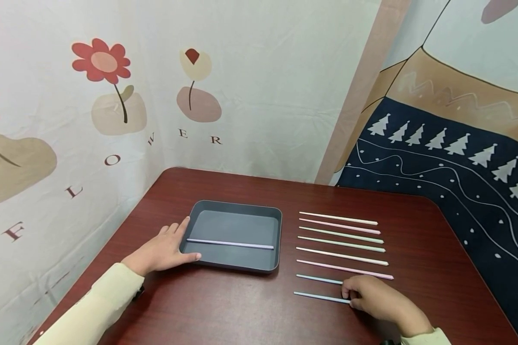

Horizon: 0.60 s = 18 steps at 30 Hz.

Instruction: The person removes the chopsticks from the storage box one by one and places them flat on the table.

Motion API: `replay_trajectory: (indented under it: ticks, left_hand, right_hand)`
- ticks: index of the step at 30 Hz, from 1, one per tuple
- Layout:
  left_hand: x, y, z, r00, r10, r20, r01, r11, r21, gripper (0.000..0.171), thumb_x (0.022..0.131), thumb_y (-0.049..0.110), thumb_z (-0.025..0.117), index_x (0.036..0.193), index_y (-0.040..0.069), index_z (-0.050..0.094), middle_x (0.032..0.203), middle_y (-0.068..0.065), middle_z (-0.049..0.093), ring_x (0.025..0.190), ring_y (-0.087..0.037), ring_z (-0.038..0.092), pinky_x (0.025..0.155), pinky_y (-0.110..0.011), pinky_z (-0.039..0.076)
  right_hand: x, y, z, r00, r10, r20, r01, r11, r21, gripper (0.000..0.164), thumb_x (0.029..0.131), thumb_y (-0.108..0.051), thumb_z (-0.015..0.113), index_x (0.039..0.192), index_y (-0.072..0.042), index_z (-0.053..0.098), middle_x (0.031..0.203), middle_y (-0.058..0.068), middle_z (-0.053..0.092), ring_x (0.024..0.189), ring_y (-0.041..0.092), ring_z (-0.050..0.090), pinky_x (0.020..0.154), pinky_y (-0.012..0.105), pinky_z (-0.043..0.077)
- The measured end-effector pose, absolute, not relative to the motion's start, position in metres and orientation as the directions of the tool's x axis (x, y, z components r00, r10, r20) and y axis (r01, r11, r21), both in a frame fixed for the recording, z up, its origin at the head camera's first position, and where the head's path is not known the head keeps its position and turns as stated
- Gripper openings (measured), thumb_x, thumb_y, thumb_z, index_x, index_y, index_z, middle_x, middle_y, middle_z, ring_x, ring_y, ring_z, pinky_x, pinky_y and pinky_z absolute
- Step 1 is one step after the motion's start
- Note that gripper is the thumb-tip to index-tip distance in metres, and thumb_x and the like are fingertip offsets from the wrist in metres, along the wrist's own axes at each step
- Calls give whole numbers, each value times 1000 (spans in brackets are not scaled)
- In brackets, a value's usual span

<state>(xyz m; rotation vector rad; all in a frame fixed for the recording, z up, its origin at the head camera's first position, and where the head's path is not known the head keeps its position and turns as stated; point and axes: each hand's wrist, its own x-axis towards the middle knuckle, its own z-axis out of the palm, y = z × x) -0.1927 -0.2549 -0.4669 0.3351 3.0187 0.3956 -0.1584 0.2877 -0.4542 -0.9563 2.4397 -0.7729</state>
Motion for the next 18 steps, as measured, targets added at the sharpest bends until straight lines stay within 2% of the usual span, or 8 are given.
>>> replay_trajectory:
  ticks: [5, 8, 18]
  left_hand:
    - [-193, -255, -469, -972, 229, -48, 209, 943, 261, 128, 73, 87, 54, 156, -4, 18, 142, -28, 42, 128, -52, 39, 99, -57, 41]
    - [-193, -255, -469, -972, 233, -44, 213, 940, 265, 128, 73, 87, 54, 155, -5, 19, 142, -29, 43, 127, -52, 39, 98, -57, 42]
    - [-193, -255, -468, -975, 215, -54, 194, 946, 262, 129, 72, 88, 53, 156, -2, 18, 142, -26, 43, 128, -48, 39, 98, -55, 42]
  right_hand:
    - [-161, 288, -450, -696, -697, -174, -462, 620, -634, 11, 91, -16, 71, 90, -22, 62, 78, -17, 52, 69, -1, 47, 58, 24, 41]
    - [-163, 286, -448, -700, -698, -148, -466, 604, -646, 10, 91, -24, 72, 91, -21, 63, 77, -17, 52, 67, -1, 48, 57, 24, 41]
    - [-176, 260, -429, -701, -709, -74, -532, 589, -608, 10, 89, -22, 75, 88, -22, 65, 75, -16, 54, 65, 0, 48, 56, 24, 43]
